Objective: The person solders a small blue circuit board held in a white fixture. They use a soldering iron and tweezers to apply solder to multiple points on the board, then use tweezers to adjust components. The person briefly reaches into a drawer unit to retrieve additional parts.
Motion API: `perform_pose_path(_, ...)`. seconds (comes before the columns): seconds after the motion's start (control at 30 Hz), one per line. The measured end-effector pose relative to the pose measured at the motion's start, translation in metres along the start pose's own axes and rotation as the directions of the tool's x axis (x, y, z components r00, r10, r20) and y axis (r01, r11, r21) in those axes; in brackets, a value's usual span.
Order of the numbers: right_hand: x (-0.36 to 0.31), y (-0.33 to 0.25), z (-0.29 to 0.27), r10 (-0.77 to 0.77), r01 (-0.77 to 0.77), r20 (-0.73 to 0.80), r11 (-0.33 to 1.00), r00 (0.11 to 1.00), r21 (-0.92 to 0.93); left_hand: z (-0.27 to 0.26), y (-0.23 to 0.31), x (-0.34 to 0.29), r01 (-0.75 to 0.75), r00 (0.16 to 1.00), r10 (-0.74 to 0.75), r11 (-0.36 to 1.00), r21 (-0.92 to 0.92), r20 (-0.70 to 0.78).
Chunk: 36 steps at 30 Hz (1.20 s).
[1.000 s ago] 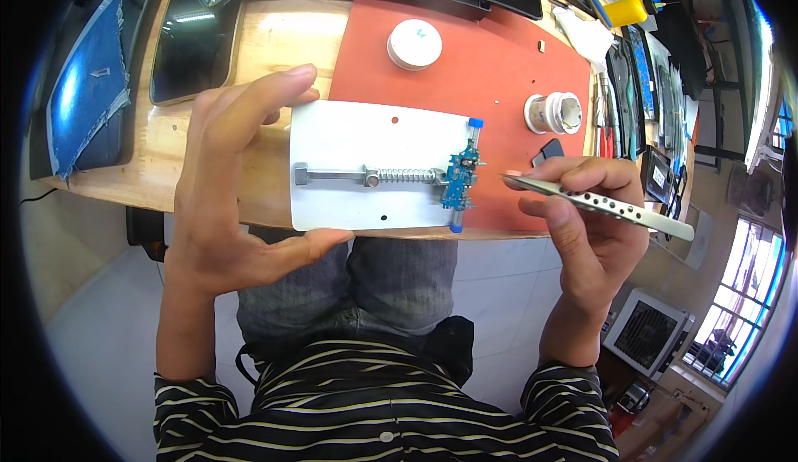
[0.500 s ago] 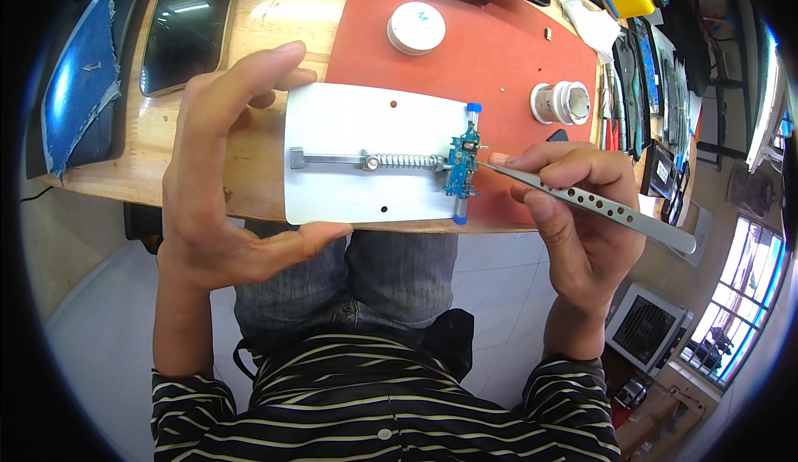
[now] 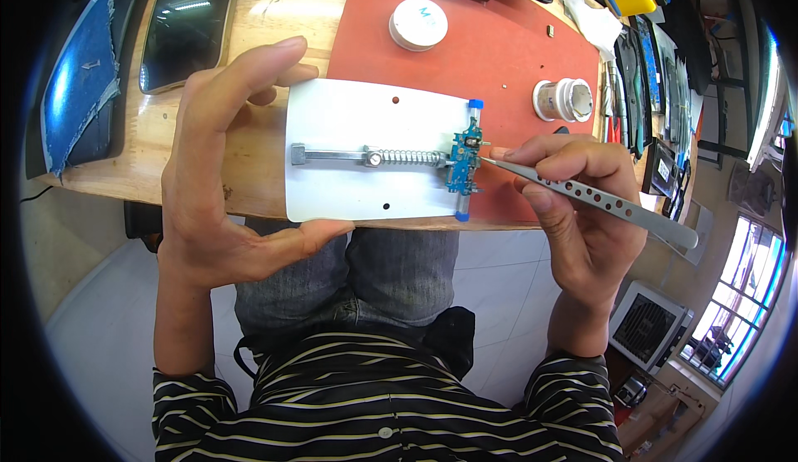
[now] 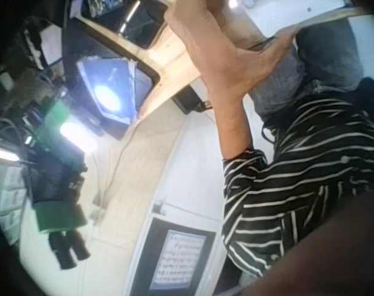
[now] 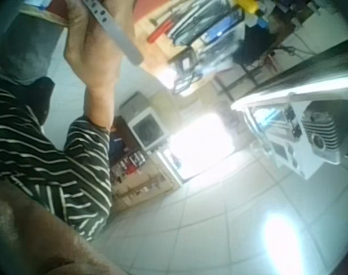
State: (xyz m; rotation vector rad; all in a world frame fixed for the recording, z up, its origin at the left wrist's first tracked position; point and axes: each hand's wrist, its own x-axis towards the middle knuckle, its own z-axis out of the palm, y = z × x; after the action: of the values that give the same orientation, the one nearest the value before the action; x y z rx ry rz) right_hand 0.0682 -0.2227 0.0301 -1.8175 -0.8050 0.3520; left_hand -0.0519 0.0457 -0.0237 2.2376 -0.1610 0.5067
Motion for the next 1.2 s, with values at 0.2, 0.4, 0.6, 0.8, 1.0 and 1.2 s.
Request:
perform_pose_path(0.2,0.002,-0.001,0.0,-0.022,0.022,0.012,0.999,1.0,-0.042,-0.002,0.0,0.0,-0.002,1.0,0.002,1.0,0.003,0.006)
perform_pose_path(0.4,0.005,-0.005,-0.002,-0.015,0.015,0.003,0.993,1.0,-0.115,-0.001,0.0,0.0,0.0,1.0,0.0,1.0,-0.008,0.006)
perform_pose_path(0.6,0.006,-0.005,-0.001,0.003,-0.003,0.005,0.994,1.0,-0.113,-0.001,-0.001,-0.001,0.007,1.0,-0.007,1.0,-0.018,0.007)
perform_pose_path(0.8,0.012,-0.016,-0.001,-0.019,0.025,0.024,0.955,1.0,-0.296,-0.001,0.0,-0.001,0.01,1.0,-0.009,1.0,-0.018,0.01)
perform_pose_path(1.0,0.024,-0.031,-0.006,-0.004,0.067,0.155,0.912,0.988,-0.404,0.0,0.0,-0.001,0.011,1.0,-0.011,0.999,-0.03,-0.001)
perform_pose_path(1.2,0.024,-0.035,0.0,0.019,0.028,0.1,0.896,0.995,-0.443,0.0,0.0,-0.001,0.007,1.0,-0.007,1.0,-0.021,-0.008)
